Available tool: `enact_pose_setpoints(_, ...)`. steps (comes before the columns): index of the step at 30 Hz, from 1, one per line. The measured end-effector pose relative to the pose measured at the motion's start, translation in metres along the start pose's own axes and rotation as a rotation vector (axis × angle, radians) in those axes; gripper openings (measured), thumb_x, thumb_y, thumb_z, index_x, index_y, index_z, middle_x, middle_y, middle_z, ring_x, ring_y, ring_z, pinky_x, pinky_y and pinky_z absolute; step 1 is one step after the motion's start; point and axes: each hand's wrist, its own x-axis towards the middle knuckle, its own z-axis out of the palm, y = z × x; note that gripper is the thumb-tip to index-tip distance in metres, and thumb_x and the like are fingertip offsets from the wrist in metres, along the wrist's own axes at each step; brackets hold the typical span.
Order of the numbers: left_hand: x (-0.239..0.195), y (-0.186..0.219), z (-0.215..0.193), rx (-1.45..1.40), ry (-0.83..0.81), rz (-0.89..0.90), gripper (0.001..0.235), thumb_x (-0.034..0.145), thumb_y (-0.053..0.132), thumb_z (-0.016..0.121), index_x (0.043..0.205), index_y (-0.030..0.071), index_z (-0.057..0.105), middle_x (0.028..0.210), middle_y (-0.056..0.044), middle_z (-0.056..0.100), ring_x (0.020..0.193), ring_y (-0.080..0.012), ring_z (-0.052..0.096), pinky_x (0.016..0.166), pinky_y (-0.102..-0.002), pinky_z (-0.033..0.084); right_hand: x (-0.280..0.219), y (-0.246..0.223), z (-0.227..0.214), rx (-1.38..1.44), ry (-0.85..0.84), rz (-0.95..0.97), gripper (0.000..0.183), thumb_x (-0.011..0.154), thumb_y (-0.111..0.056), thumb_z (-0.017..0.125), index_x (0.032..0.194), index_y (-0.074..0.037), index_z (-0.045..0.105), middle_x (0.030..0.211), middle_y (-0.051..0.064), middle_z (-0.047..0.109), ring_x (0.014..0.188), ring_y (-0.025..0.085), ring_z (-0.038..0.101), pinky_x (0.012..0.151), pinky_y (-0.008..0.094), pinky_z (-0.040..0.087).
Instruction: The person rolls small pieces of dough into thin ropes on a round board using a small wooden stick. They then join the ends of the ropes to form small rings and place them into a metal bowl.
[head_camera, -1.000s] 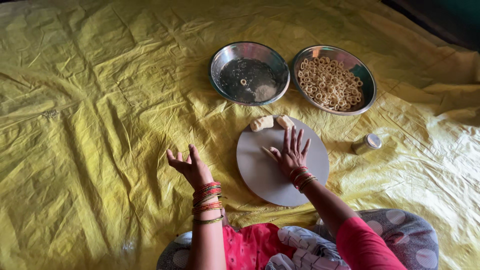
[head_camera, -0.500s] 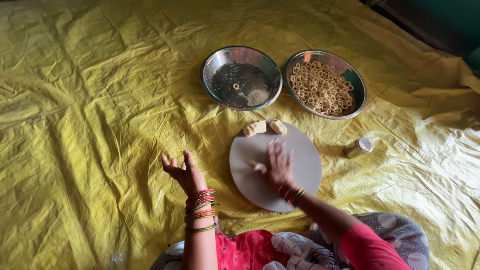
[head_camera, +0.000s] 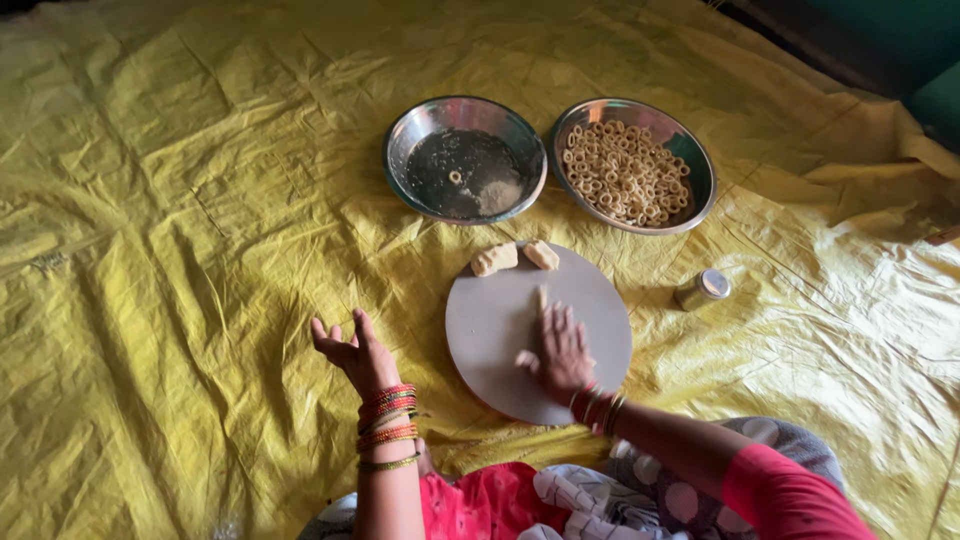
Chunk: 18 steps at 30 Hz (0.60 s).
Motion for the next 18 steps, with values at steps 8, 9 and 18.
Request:
enact_pose_setpoints(8, 0.000, 0.000, -0.007, 0.016, 0.010, 0.034, 0.081, 0.102, 0.042, 0.061, 0.162, 0.017, 0.014, 0.161, -0.030, 0.023, 0.141, -0.0397, 0.046, 0.114, -0.052, 0.041, -0.001, -0.011, -0.072, 0.586, -0.090, 0.023, 0.080, 0.097, -0.063, 0.034, 0.165, -0.024, 0.017, 0.173, 0.016, 0.005, 0.159, 0.036, 0.000, 0.124, 0.059, 0.005)
enact_pose_setpoints(9, 0.001, 0.003, -0.006, 0.004, 0.005, -0.015, 0.081, 0.100, 0.042, 0.061, 0.161, 0.018, 0.014, 0.162, -0.028, 0.022, 0.140, -0.0393, 0.046, 0.112, -0.052, 0.043, 0.015, 0.002, -0.078, 0.608, 0.094, 0.021, 0.082, 0.095, -0.064, 0.035, 0.162, -0.019, 0.019, 0.173, 0.015, 0.007, 0.158, 0.035, 0.000, 0.124, 0.059, 0.003)
enact_pose_setpoints(18, 0.000, 0.008, -0.003, 0.032, 0.001, -0.005, 0.079, 0.100, 0.044, 0.058, 0.161, 0.017, 0.016, 0.160, -0.028, 0.021, 0.139, -0.0411, 0.045, 0.113, -0.051, 0.042, 0.035, 0.004, -0.051, -0.038, 0.061, -0.002, 0.093, 0.095, -0.069, 0.036, 0.164, -0.014, 0.006, 0.169, 0.019, 0.000, 0.153, 0.038, -0.003, 0.117, 0.063, -0.001)
